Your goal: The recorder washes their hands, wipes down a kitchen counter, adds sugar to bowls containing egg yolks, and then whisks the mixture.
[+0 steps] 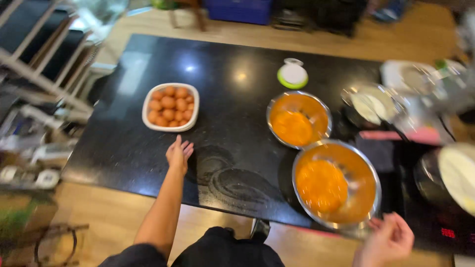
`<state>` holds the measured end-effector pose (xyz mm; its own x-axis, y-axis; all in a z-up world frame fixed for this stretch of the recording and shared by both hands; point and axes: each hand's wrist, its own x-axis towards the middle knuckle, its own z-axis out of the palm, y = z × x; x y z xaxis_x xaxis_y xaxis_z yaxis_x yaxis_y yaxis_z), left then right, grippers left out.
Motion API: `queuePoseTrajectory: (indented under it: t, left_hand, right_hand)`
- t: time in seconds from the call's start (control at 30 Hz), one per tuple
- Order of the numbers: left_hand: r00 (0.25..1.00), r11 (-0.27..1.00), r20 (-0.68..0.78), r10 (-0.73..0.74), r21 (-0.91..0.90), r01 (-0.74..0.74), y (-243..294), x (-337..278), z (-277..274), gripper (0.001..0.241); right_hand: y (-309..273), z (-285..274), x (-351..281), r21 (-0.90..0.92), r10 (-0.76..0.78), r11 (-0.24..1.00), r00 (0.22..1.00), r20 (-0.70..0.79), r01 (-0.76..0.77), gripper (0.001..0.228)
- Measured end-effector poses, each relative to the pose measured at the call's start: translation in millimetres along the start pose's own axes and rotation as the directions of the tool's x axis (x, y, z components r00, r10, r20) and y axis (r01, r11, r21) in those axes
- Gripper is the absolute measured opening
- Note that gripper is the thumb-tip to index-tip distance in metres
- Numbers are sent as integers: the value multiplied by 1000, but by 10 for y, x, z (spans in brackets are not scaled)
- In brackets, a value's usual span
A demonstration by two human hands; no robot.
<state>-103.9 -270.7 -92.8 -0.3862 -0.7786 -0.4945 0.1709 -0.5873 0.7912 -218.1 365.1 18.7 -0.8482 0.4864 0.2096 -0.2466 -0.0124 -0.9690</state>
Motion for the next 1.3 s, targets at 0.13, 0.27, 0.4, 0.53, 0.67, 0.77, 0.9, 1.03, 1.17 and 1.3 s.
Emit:
queuePoseTrajectory:
  t: [0.13, 0.27, 0.4, 0.53, 0.67, 0.77, 0.9, 1.03, 1.17, 1.3]
  left_hand:
    - [992, 995, -107, 65, -69, -73, 163, 450, 164, 46]
    - [974, 988, -166, 156, 37, -152, 371, 647, 288, 35]
    - [953, 973, -225, 201, 159, -168, 674, 979, 345, 31]
    - [942, 933, -131, 310, 235, -274, 1035, 1597, 337, 26]
    - [962, 933, -41, 270, 257, -251, 1353, 2628, 300, 26]
    - [964, 878, 52, 259, 403, -257, 1428, 3507, 177, 42]
    - [986, 978, 60, 158, 130, -164, 1493, 3384, 551, 54]
    - [989, 921, 31, 148, 360, -149, 1265, 1630, 1741, 50]
    - [694, 856, 720, -24, 373, -358, 245, -131, 2456, 18]
    - [703, 767, 693, -159, 535, -355, -841, -807, 2603, 19]
  right_hand:
    - [764, 98, 759, 152, -84, 986, 988, 126, 65, 11]
    - [1244, 249, 1374, 0, -90, 996, 973, 212, 92, 16]
    - [1329, 322, 1589, -55, -165, 981, 945, 281, 188, 17]
    - [403, 547, 980, -152, -156, 967, 948, 278, 204, 12]
    - [-270, 666, 519, -323, -80, 935, 973, 214, 148, 9]
    - [-378, 536, 383, -457, -25, 884, 987, 161, 97, 11]
    - [-340, 311, 280, -652, -25, 756, 998, 62, 60, 17]
    - [-498, 511, 175, -803, -93, 591, 995, 25, 76, 18]
    - [-416, 1043, 512, -756, -206, 599, 963, 172, 263, 14]
    - [-379, 2077, 1058, -503, -198, 759, 882, 427, 414, 13]
